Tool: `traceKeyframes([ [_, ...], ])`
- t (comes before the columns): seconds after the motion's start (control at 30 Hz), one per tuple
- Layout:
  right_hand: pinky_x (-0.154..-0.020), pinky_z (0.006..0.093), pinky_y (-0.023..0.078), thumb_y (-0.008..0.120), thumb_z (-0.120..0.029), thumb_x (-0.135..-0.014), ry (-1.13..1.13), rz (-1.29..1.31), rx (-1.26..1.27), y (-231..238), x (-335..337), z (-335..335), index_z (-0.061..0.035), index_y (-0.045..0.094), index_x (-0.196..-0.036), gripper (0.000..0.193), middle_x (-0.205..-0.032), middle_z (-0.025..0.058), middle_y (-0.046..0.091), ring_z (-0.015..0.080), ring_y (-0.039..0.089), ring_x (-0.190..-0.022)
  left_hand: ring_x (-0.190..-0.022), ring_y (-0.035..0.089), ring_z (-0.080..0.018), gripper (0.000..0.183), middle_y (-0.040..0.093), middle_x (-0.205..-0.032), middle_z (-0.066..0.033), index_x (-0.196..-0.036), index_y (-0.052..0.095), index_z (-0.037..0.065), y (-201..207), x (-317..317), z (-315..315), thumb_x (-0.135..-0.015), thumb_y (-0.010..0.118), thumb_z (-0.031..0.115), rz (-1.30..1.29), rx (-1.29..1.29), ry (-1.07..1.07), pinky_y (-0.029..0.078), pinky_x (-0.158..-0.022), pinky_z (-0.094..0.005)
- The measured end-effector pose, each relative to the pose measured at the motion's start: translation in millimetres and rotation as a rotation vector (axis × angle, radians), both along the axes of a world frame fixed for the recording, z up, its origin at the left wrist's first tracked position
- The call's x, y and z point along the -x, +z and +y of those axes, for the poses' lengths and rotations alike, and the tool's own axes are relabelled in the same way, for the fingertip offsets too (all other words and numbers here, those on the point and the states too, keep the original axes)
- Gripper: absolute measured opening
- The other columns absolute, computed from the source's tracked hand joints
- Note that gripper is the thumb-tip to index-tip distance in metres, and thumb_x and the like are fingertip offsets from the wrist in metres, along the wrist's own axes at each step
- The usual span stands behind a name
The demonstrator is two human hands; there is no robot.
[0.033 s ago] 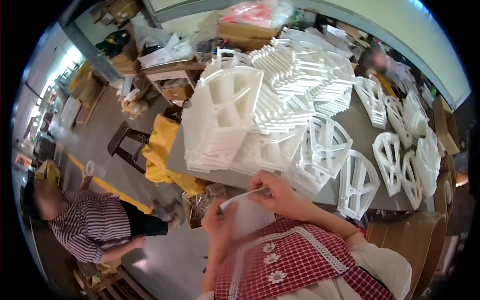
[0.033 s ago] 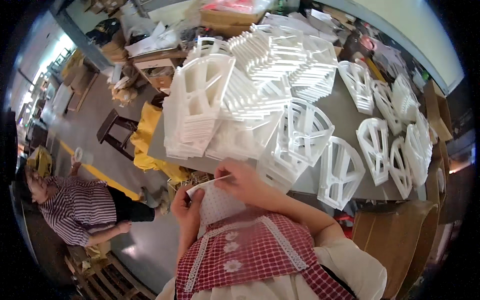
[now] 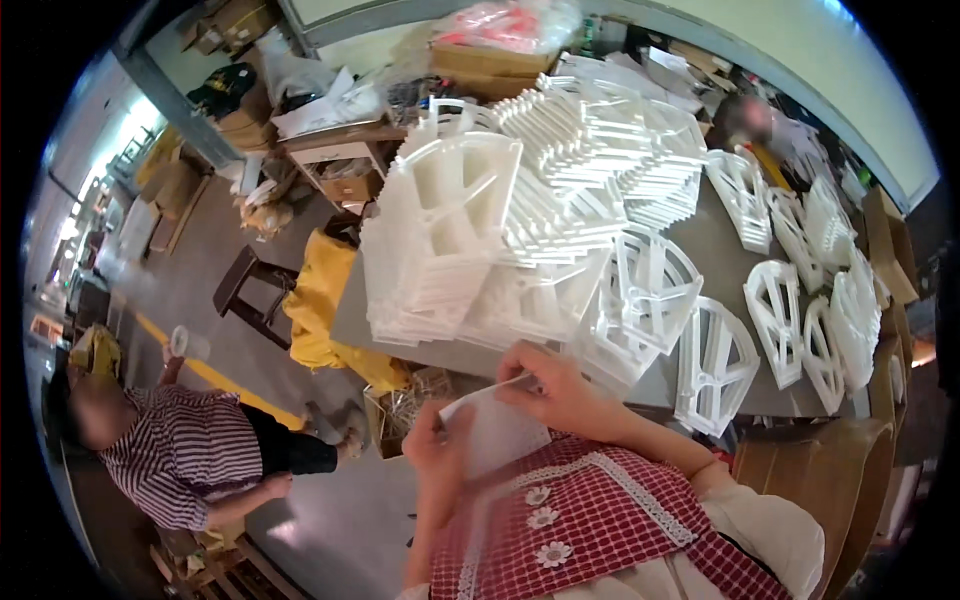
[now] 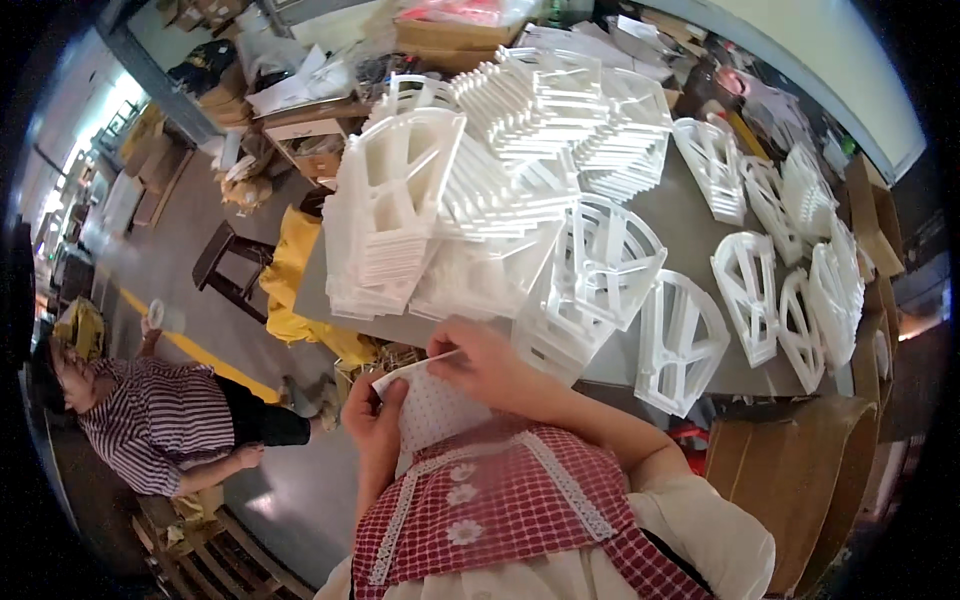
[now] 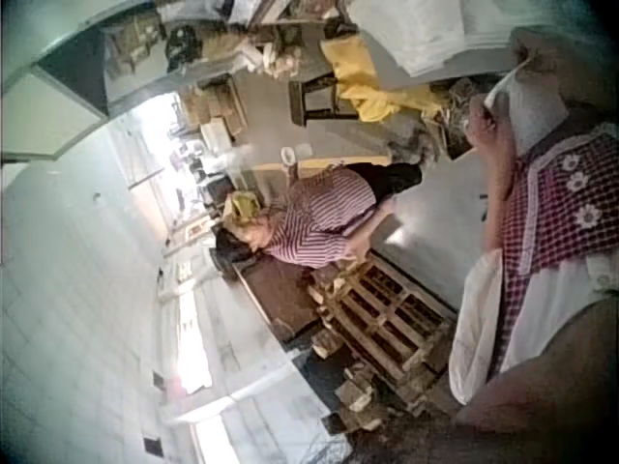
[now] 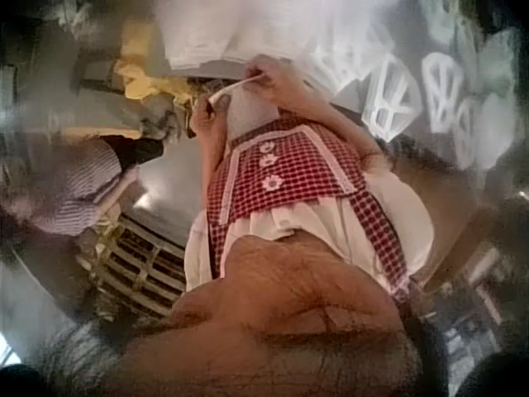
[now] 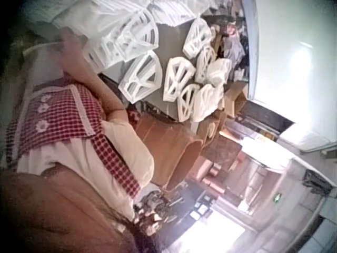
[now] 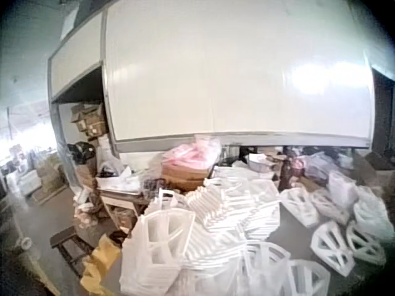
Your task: The person organizes several white plastic racks on a table by hand, stacking some and shifting others while holding a piece of paper.
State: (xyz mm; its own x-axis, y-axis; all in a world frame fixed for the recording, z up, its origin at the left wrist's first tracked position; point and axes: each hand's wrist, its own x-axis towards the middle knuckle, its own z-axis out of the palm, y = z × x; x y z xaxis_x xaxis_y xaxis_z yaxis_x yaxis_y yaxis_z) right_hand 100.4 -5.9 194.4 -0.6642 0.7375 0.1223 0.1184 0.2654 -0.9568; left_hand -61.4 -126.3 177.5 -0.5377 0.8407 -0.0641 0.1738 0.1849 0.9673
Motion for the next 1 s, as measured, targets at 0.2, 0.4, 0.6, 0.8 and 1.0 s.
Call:
traceKeyframes([
  [0.2,-0.083,0.0426,0.047,0.066,-0.009,-0.084,-0.027,-0.008,-0.326,-9,-1,-3,-0.0069,0.057,-0.100,0.019,-0.101,0.0120,0.058,0.0348,0.057,-0.096,-0.075,0.053,-0.0054,0.012,0.061,-0.083,0.0020,-0.098,0.062,-0.001,-2,1,-1,-0.090,0.067,0.007,-0.079,0.020,-0.038,0.043,-0.068,-0.0217],
  [0.4,-0.085,0.0434,0.046,0.068,-0.010,-0.081,-0.062,-0.033,-0.483,-19,2,-2,-0.0067,0.058,-0.098,0.020,-0.102,0.0112,0.059,0.0340,0.057,-0.098,-0.069,0.049,-0.0036,0.012,0.058,-0.076,0.0035,-0.092,0.062,0.001,-4,6,5,-0.089,0.069,0.010,-0.126,-0.004,-0.032,0.041,-0.062,-0.0211],
  [0.6,-0.093,0.0433,0.045,0.066,-0.010,-0.083,-0.058,-0.023,-0.828,-22,-8,4,-0.0054,0.059,-0.097,0.017,-0.105,0.0120,0.058,0.0318,0.057,-0.103,-0.080,0.055,-0.0079,0.016,0.064,-0.090,-0.0007,-0.099,0.063,0.000,-17,7,12,-0.090,0.068,0.011,-0.270,-0.015,-0.029,0.045,-0.072,-0.0230],
  [0.8,-0.097,0.0438,0.041,0.062,-0.005,-0.084,-0.218,-0.044,-0.563,-41,-49,37,-0.0034,0.059,-0.096,0.012,-0.109,0.0171,0.056,0.0342,0.053,-0.108,-0.081,0.062,-0.0126,0.020,0.067,-0.095,-0.0065,-0.105,0.063,-0.003,-34,26,0,-0.091,0.065,0.012,-0.301,-0.067,0.092,0.049,-0.073,-0.0269],
  [1.0,-0.092,0.0481,0.038,0.057,-0.004,-0.078,-0.727,-0.433,-0.748,-116,-181,160,-0.0064,0.062,-0.077,0.005,-0.091,0.0076,0.062,0.0351,0.053,-0.101,-0.079,0.068,-0.0193,0.029,0.069,-0.101,-0.0152,-0.114,0.060,-0.008,-38,37,-16,-0.092,0.062,0.011,-0.458,-0.081,0.223,0.055,-0.068,-0.0316],
])
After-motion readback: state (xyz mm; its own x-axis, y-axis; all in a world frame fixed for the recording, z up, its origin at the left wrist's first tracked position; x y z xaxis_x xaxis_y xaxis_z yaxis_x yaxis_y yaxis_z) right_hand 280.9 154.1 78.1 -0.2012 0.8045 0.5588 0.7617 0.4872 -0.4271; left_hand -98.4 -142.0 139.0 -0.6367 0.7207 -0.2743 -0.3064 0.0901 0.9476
